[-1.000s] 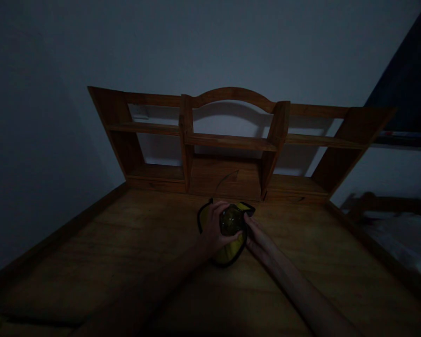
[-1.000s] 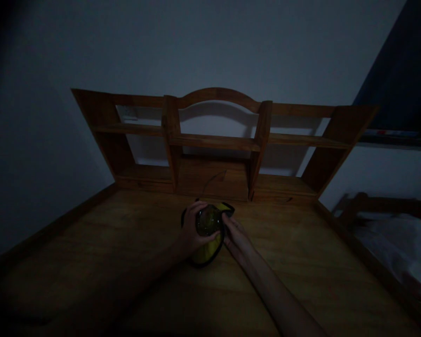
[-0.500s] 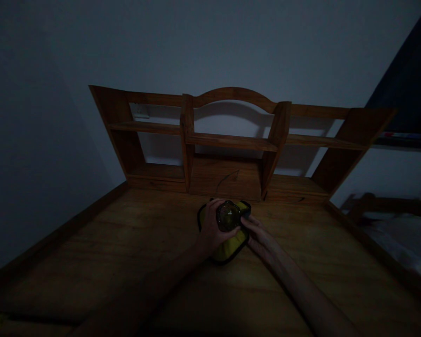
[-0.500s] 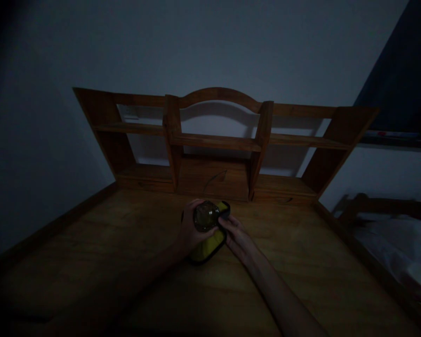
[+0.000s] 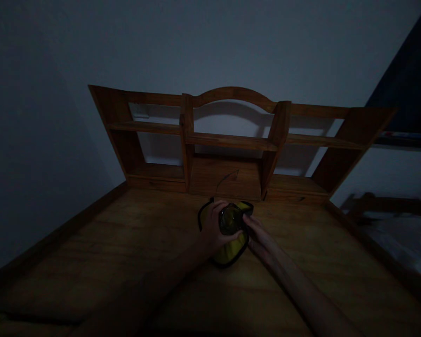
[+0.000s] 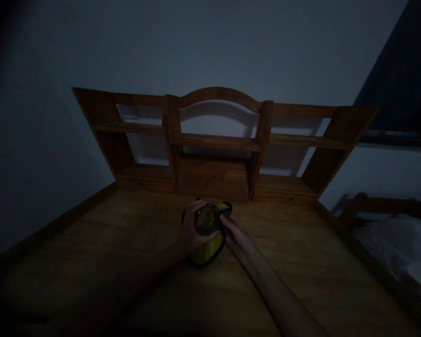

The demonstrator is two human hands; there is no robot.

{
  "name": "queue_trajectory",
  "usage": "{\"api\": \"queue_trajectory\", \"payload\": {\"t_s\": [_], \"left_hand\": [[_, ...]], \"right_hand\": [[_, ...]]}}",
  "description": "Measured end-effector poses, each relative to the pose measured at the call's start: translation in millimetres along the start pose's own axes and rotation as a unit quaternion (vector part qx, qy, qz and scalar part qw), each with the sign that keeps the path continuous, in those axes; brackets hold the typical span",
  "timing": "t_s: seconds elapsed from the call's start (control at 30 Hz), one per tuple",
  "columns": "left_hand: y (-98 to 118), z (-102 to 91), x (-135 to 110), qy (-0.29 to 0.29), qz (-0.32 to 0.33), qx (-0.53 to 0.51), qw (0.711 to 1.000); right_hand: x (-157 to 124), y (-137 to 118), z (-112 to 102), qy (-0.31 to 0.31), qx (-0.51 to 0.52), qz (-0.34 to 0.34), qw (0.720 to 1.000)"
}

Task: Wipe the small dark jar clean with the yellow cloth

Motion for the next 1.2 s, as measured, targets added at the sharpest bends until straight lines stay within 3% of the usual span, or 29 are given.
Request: {"api": "queue_trajectory", "payload": {"t_s": [0.33, 0.5, 0.67, 0.8, 0.9, 1.07, 1.2], "left_hand": [[5.7, 1.2, 0.7, -0.040, 0.041, -0.002, 0.998], [-1.3, 5.3, 0.7, -0.029, -0.004, -0.030, 0.999], [-10.4, 6.2, 0.8, -0.029, -0.069, -0.053, 0.996], [-17.3, 10.0, 0.3, -0.053, -0.068, -0.058, 0.995], [-18.2, 15.1, -1.7, -0.092, -0.046, -0.045, 0.994], [-6.7, 21.8, -6.8, -0.179, 0.005, 0.020, 0.984], [-1.8, 21.0, -8.3, -0.186, 0.018, 0.046, 0.981]], "right_hand": [[4.0, 3.8, -8.7, -0.031, 0.016, 0.001, 0.999], [5.4, 7.2, -11.0, -0.009, 0.008, 0.015, 1.000], [4.0, 5.5, -8.9, -0.032, -0.002, 0.013, 0.999], [4.6, 3.9, -6.3, -0.045, -0.021, -0.010, 0.999], [6.0, 7.0, -7.6, -0.046, -0.045, -0.026, 0.998], [6.5, 11.0, -20.3, 0.021, -0.143, -0.070, 0.987], [7.0, 8.6, -21.5, 0.020, -0.256, -0.107, 0.961]]}}
Point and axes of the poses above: each hand's wrist, its own x-axis towards the middle knuckle, its own z-axis out of the palm, y = z × x, the point moved 4 cm from there along x, towards the middle knuckle, and after that the axes turned 12 degrees about -y, right-handed, at the moved point
